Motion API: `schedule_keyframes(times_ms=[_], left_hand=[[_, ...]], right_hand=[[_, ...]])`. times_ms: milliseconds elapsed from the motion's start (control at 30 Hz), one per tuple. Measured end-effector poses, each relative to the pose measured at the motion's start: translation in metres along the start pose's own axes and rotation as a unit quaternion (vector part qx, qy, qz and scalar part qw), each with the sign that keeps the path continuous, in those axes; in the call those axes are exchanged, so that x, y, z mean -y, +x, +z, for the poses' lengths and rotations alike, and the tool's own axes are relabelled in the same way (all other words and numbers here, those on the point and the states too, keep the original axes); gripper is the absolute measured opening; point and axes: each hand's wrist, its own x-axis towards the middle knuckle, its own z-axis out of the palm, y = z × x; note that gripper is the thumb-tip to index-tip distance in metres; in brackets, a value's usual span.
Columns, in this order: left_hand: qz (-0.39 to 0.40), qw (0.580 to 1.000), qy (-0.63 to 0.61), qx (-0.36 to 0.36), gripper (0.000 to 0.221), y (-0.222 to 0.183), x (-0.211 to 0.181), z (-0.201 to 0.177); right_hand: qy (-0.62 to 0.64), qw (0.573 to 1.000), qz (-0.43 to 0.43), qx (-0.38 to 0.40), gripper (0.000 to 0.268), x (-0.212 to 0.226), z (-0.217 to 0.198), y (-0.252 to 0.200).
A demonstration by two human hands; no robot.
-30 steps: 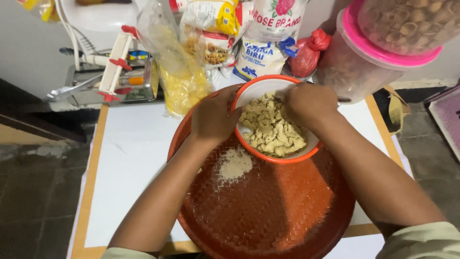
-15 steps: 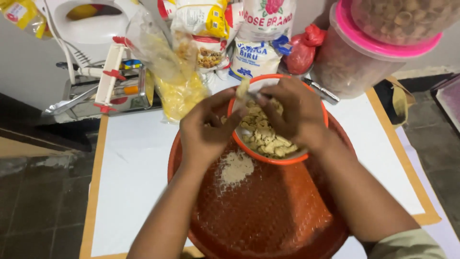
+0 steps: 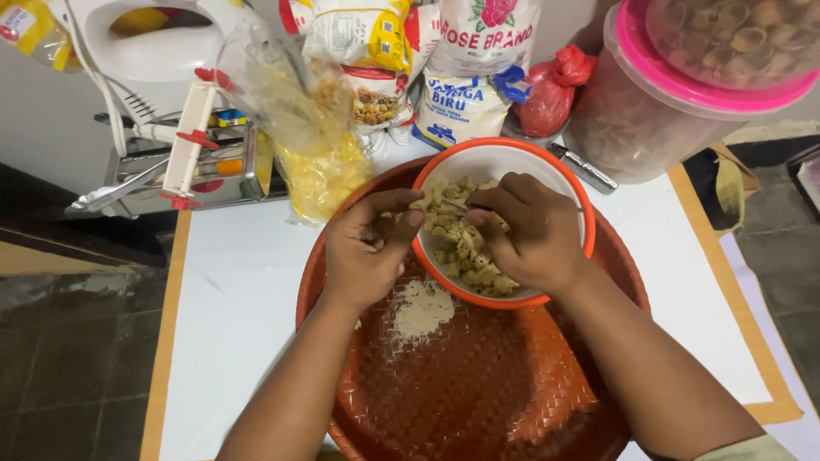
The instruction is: Shaping small pieces of dough into cookies using a fork to create a pattern
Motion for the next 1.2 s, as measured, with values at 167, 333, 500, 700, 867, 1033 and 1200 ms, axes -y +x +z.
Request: schedule_keyframes(times_ms=[167,333,500,700,867,1033,1200], left_hand=[[-0.07,0.994,-0.047,0.066,0.02,-0.001,-0.006,-0.003],[-0.031,0.997,-0.026,0.068,0.02,-0.001,-0.003,-0.005],[-0.018,0.998,-0.008,0.062,0.02,0.005,-0.018,-0.002],[-0.033,0.997,-0.021,0.063,0.02,0.003,-0.017,-0.002],[-0.089,0.992,-0.035,0.078,0.021,0.001,-0.013,-0.005],[-0.079,0.994,-0.008,0.078,0.022,0.002,-0.007,-0.003],[-0.053,0.995,0.034,0.076,0.021,0.003,0.0,-0.004]], right_hand=[[0.017,1.0,0.0,-0.008,0.031,0.0,-0.005,-0.001],[0.037,0.999,0.006,-0.01,0.032,0.003,-0.003,0.001],[0.057,0.998,0.01,-0.01,0.031,0.005,-0.004,0.002],[0.086,0.994,0.072,-0.014,0.026,0.002,-0.008,-0.002],[0.123,0.986,0.112,-0.03,0.03,0.001,-0.005,-0.005],[0.147,0.975,0.165,-0.017,0.032,0.002,-0.006,-0.005],[0.153,0.973,0.171,-0.028,0.033,-0.011,0.002,-0.016]])
